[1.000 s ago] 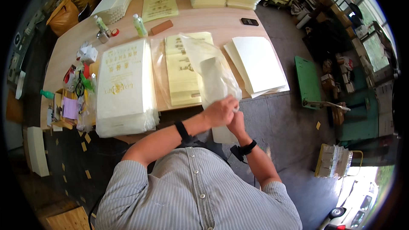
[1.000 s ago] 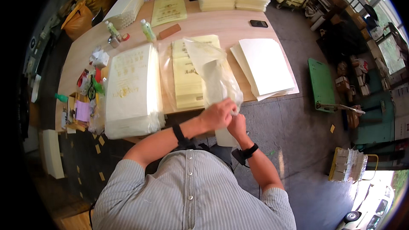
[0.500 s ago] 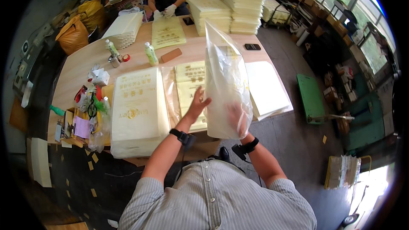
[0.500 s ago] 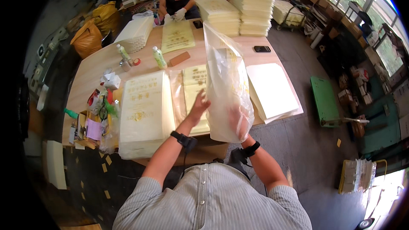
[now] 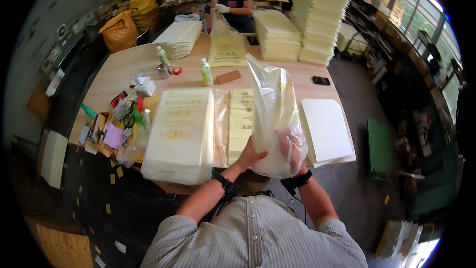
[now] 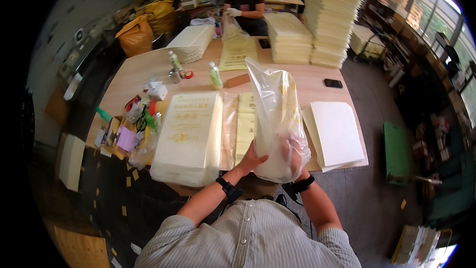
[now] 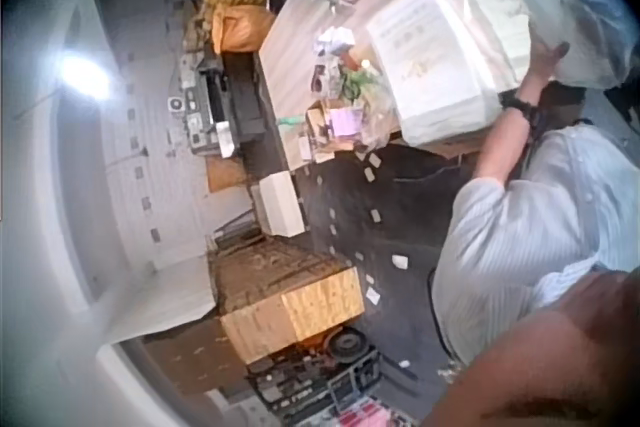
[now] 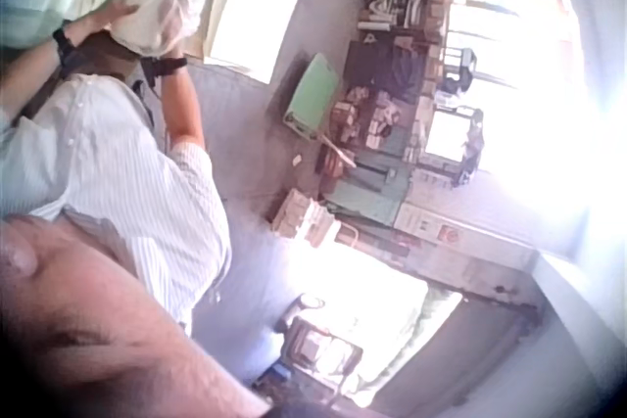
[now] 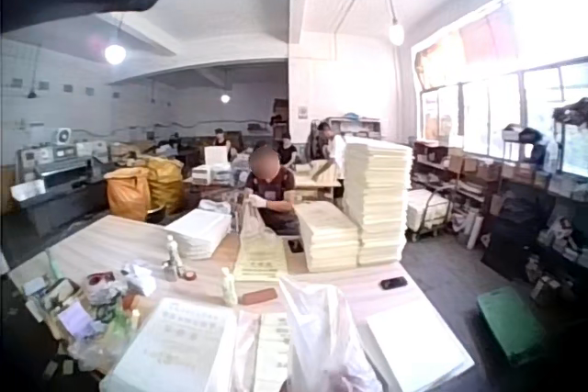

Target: The person places stacks of white books into transparent plastic bags with a gold logo and folds the top to seal them. This process is repeated multiple times on a wooden table.

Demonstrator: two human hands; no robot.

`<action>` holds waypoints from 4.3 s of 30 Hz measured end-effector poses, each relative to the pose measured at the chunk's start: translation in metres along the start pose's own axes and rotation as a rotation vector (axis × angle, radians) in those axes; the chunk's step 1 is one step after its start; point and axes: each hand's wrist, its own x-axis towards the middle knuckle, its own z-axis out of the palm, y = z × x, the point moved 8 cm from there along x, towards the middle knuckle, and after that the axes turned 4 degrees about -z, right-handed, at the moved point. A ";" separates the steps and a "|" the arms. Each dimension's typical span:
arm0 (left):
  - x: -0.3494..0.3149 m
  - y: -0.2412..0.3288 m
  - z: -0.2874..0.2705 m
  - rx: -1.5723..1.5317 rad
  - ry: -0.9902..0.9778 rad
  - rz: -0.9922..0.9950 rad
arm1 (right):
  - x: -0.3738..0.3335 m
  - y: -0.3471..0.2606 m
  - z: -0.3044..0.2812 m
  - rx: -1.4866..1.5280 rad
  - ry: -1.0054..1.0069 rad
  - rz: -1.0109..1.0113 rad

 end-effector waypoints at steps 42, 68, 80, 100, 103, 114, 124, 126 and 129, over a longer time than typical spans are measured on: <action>-0.114 -0.022 -0.070 -0.052 0.328 -0.297 | -0.054 0.109 -0.048 0.108 0.100 0.439; -0.021 0.276 -0.099 0.687 0.194 -0.106 | 0.064 -0.193 -0.038 -0.283 -0.299 -0.026; -0.013 0.188 -0.100 0.705 0.006 -0.439 | 0.061 -0.103 -0.041 -0.689 -0.404 0.225; -0.104 0.148 -0.016 0.746 -0.323 -0.424 | -0.030 -0.082 -0.071 -0.903 -0.414 0.131; -0.120 0.118 -0.009 0.645 -0.378 -0.531 | -0.049 -0.063 -0.077 -0.918 -0.438 0.081; -0.159 0.053 -0.007 0.769 -0.219 -0.597 | -0.109 -0.011 -0.103 -0.774 -0.519 0.256; -0.134 0.089 0.021 0.725 -0.056 -0.318 | -0.139 -0.019 -0.132 -1.173 -0.595 0.075; -0.132 0.082 0.026 0.754 -0.121 -0.326 | -0.135 -0.027 -0.140 -1.110 -0.480 0.047; -0.131 0.075 0.035 0.744 -0.210 -0.277 | -0.133 -0.037 -0.160 -0.897 -0.326 0.172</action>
